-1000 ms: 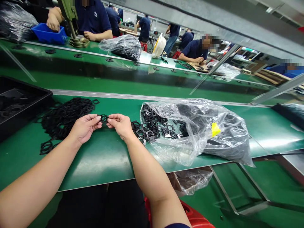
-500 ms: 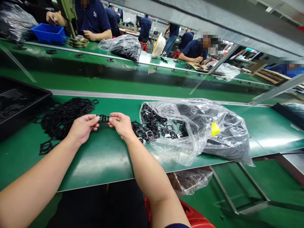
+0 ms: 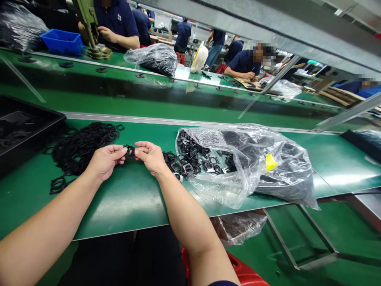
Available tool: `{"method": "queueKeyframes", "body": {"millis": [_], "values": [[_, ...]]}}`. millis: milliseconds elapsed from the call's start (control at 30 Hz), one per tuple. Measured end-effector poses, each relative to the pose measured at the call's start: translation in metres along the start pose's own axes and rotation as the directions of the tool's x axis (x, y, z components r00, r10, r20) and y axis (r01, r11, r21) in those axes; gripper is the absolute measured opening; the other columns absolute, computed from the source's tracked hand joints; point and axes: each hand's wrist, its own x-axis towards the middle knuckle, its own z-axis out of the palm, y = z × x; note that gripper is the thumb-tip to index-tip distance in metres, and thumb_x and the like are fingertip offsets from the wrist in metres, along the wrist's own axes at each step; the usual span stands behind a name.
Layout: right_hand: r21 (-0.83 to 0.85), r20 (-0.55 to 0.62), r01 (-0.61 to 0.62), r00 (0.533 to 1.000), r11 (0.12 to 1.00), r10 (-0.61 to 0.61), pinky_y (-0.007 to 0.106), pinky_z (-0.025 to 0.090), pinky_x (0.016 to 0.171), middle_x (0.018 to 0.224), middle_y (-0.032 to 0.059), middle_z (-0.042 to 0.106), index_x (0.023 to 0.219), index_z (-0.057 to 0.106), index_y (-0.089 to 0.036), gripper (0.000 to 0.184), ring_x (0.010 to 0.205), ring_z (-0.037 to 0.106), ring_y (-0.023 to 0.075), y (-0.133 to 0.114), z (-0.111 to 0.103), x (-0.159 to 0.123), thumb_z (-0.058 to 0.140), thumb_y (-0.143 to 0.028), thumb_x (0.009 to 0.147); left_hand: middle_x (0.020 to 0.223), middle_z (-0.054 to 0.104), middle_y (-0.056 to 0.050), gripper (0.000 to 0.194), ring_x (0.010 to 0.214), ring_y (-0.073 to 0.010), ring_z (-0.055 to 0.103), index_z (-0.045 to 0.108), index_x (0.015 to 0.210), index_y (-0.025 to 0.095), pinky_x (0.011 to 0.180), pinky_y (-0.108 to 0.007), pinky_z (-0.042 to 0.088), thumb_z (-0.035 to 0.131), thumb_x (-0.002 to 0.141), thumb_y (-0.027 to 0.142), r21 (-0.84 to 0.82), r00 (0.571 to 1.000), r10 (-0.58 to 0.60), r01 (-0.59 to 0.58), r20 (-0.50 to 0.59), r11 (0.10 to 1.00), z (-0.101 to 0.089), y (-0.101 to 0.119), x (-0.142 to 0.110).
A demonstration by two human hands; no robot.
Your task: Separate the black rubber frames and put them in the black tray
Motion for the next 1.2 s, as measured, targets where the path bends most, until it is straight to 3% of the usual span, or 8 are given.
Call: {"method": "queueKeyframes", "body": {"millis": [200, 733, 1000, 1100, 1200], "values": [[0.067, 0.008, -0.016, 1.0, 0.998, 0.015, 0.022, 0.049, 0.058, 0.067, -0.0016, 0.069, 0.089, 0.064, -0.017, 0.044, 0.056, 0.058, 0.0086, -0.0025, 0.0008, -0.0013, 0.085, -0.029, 0.052, 0.062, 0.062, -0.001, 0.041, 0.05, -0.0078, 0.052, 0.064, 0.072, 0.011, 0.046, -0.021, 0.042, 0.085, 0.044, 0.033, 0.003, 1.0, -0.012, 0.012, 0.008, 1.0, -0.002, 0.0004, 0.0018], [0.024, 0.01, 0.006, 1.0, 1.0, -0.006, 0.022, 0.049, 0.06, 0.068, -0.0014, 0.068, 0.087, 0.064, -0.015, 0.04, 0.056, 0.059, 0.0077, -0.0001, 0.0, 0.0009, 0.084, -0.028, 0.055, 0.059, 0.06, 0.001, 0.042, 0.049, -0.0078, 0.052, 0.062, 0.072, 0.011, 0.047, -0.022, 0.045, 0.084, 0.044, 0.033, -0.041, 0.999, -0.019, 0.018, -0.028, 0.999, 0.001, -0.0036, 0.0017], [0.01, 0.004, -0.003, 1.0, 1.0, 0.003, 0.022, 0.051, 0.061, 0.072, -0.0005, 0.069, 0.089, 0.067, -0.016, 0.039, 0.062, 0.061, 0.0088, -0.0013, 0.0006, 0.001, 0.083, -0.027, 0.055, 0.06, 0.06, 0.001, 0.037, 0.05, -0.0077, 0.053, 0.064, 0.073, 0.011, 0.049, -0.021, 0.046, 0.083, 0.05, 0.033, 0.011, 0.992, 0.08, -0.079, -0.096, 0.997, 0.0018, -0.0065, 0.0005], [-0.006, -0.031, 0.007, 0.999, 1.0, -0.007, 0.022, 0.049, 0.059, 0.07, -0.0007, 0.068, 0.085, 0.067, -0.015, 0.037, 0.058, 0.059, 0.0076, -0.0014, -0.0003, 0.002, 0.084, -0.027, 0.054, 0.067, 0.063, 0.0, 0.039, 0.057, -0.0092, 0.056, 0.066, 0.079, 0.012, 0.054, -0.022, 0.049, 0.082, 0.052, 0.035, -0.021, 0.994, 0.09, -0.091, -0.069, 0.996, 0.0043, -0.0062, -0.0011], [-0.016, -0.036, 0.002, 0.999, 1.0, -0.002, 0.022, 0.048, 0.058, 0.07, -0.0003, 0.068, 0.084, 0.068, -0.014, 0.037, 0.058, 0.059, 0.0076, -0.0016, -0.0016, 0.0029, 0.084, -0.027, 0.053, 0.073, 0.065, -0.002, 0.043, 0.063, -0.011, 0.059, 0.069, 0.084, 0.012, 0.057, -0.024, 0.05, 0.082, 0.053, 0.038, -0.088, 0.999, 0.03, -0.031, -0.015, 0.996, 0.0047, -0.0039, -0.0017]]}}
